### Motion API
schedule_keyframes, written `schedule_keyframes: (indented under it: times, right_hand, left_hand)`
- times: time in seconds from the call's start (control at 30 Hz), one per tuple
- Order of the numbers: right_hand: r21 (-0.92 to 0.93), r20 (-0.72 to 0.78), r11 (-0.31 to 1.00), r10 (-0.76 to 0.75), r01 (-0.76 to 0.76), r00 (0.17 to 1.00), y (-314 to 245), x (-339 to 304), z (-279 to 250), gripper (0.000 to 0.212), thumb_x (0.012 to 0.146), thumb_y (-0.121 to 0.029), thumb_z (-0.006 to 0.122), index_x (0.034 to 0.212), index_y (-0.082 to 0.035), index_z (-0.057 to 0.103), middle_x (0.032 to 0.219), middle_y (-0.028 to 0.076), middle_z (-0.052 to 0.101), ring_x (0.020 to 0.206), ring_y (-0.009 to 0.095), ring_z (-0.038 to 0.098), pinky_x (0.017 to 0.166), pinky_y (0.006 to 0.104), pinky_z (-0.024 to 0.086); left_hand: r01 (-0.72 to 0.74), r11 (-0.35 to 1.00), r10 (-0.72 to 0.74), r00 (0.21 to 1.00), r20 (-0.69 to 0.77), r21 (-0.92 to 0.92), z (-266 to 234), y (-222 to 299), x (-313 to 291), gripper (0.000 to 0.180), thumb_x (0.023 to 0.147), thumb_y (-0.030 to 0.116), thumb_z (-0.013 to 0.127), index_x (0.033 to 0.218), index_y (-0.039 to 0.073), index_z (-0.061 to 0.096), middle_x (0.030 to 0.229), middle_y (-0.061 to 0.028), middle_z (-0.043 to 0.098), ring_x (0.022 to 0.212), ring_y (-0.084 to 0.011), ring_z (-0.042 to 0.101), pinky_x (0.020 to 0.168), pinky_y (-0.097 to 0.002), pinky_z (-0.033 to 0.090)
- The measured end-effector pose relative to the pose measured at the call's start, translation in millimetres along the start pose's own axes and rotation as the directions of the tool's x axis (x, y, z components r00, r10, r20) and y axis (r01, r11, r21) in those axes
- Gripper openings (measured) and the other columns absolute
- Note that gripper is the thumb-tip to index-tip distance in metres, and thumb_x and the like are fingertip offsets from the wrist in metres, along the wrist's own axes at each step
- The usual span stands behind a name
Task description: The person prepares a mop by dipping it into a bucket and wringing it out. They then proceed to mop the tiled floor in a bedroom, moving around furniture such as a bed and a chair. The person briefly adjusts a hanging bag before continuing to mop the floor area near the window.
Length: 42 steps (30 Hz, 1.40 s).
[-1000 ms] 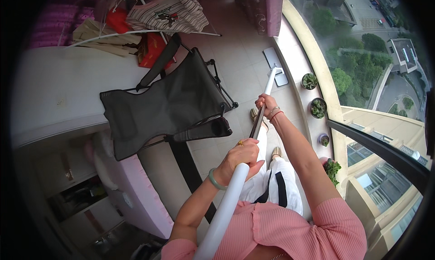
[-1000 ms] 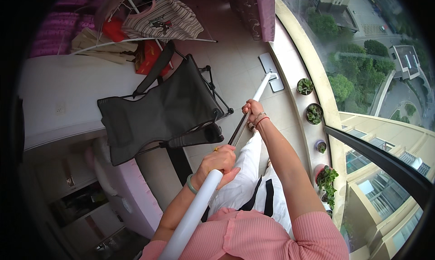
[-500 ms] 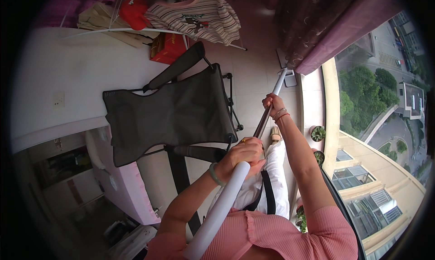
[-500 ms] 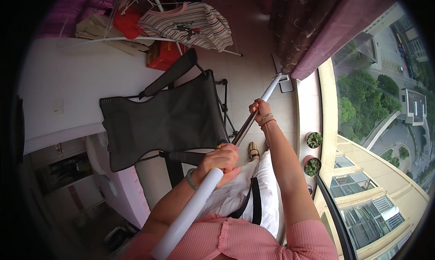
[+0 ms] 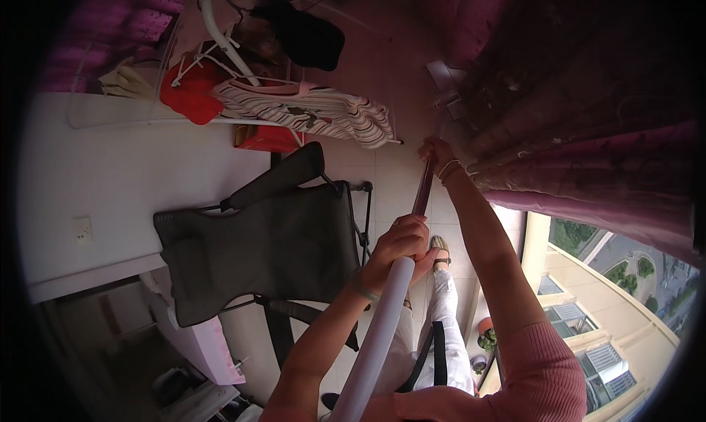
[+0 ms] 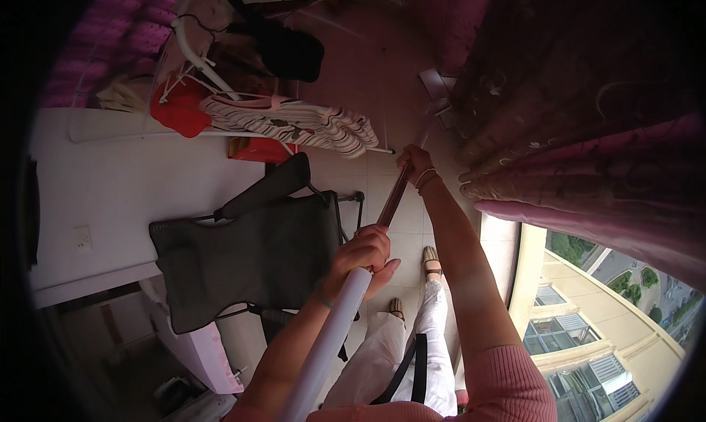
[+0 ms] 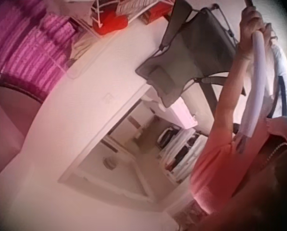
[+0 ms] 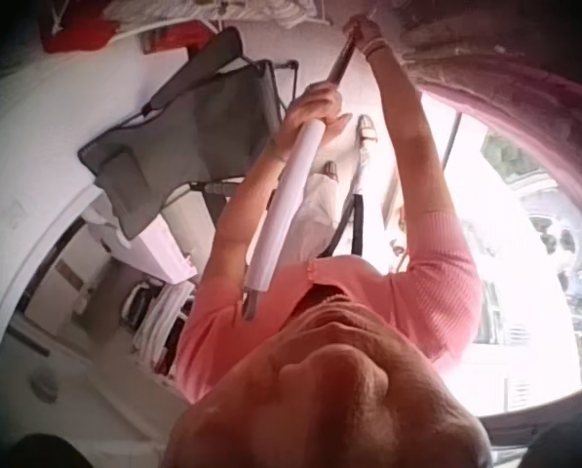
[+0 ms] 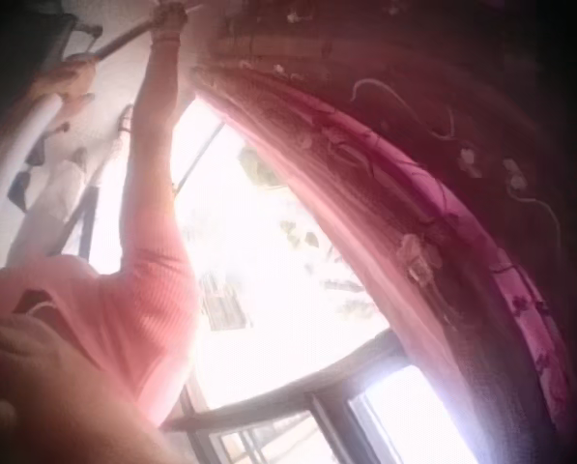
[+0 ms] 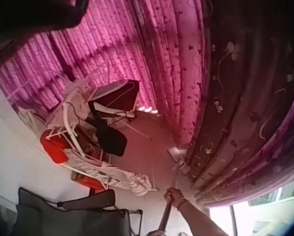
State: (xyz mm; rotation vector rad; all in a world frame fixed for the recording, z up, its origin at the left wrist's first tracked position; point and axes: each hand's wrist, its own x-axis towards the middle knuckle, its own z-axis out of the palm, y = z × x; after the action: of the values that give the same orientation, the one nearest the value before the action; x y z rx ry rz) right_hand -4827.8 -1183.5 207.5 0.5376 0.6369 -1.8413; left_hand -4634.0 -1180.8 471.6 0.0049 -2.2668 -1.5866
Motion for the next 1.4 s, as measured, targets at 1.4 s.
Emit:
schedule_keyframes:
  times: [1.4]
  right_hand:
    - [-0.690,0.556,0.052,-0.601,0.722,0.575,-105.0,-58.3,527.5,0.030,0.088,-0.034,0.058,0.093,-0.005,0.063,0.068,-0.001,0.058,0.052,0.007,0.051,0.044,0.0203,0.038]
  left_hand:
    - [0.741,0.303,-0.702,0.599,0.385,-0.600,-383.8,-37.5,-11.6,0.042,0.094,0.020,0.049,0.131,0.004,0.039,0.122,-0.0151,0.054,0.111,-0.0254,0.055,0.094,-0.0353,0.044]
